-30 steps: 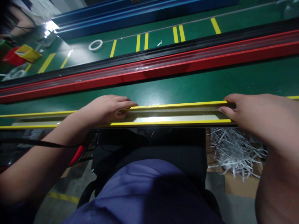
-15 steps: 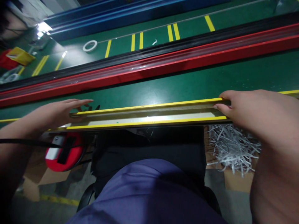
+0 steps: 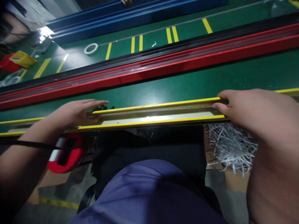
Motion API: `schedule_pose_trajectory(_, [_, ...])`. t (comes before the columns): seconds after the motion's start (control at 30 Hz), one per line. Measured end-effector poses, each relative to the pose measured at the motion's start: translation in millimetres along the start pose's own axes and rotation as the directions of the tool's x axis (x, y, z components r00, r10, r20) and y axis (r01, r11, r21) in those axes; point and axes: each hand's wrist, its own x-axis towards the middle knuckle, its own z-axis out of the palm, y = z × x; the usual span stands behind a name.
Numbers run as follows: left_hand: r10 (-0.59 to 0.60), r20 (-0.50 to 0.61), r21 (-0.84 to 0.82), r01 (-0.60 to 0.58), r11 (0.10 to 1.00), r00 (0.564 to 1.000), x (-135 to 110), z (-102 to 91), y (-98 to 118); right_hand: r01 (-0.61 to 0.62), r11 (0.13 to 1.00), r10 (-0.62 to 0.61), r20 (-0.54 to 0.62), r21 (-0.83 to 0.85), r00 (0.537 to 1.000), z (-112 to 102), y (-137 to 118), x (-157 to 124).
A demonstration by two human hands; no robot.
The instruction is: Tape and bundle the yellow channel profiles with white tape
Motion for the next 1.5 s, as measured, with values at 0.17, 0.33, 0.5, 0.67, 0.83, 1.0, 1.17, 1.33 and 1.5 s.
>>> schedule_pose_trajectory(0.17, [0.076,-0.011,0.090,-0.074,0.993,0.997,24,-7.6,26,-0.008,1.000,0.008,0.035,-0.003,0.999,-13,-11,-6])
schedule_pose_trajectory(0.33, [0.137,-0.045,0.083,-0.133,0.988,0.990,38,-14.0,50,-0.001,1.000,0.001,0.045,-0.020,0.999,-24,-21,-14])
schedule_pose_trajectory(0.5, [0.209,-0.042,0.120,-0.203,0.972,0.977,55,-18.7,76,0.030,0.999,-0.030,-0.008,-0.028,1.000,-22,-21,-16])
schedule_pose_trajectory(0.67, [0.308,-0.022,0.162,-0.300,0.940,0.951,75,-28.7,99,0.021,0.999,-0.021,-0.001,-0.047,1.000,-27,-26,-20])
schedule_pose_trajectory(0.83, [0.395,-0.012,0.172,-0.387,0.906,0.919,91,-37.7,118,0.014,0.999,-0.014,0.010,-0.052,1.000,-34,-32,-25])
schedule_pose_trajectory(1.0, [0.437,-0.045,0.168,-0.425,0.890,0.898,102,-41.6,137,0.057,0.998,-0.058,-0.044,-0.017,0.997,-29,-30,-24])
schedule_pose_trajectory(1.17, [0.475,-0.080,0.178,-0.456,0.872,0.876,111,-41.1,148,0.059,0.995,-0.050,-0.102,0.080,0.993,-24,-28,-23])
schedule_pose_trajectory(1.33, [0.458,-0.079,0.162,-0.442,0.882,0.885,114,-42.0,153,0.049,0.997,-0.043,-0.100,0.064,0.994,-25,-30,-23])
schedule_pose_trajectory(1.5, [0.436,-0.073,0.170,-0.420,0.892,0.897,116,-44.4,158,0.043,0.994,-0.034,-0.088,0.100,0.996,-25,-30,-22])
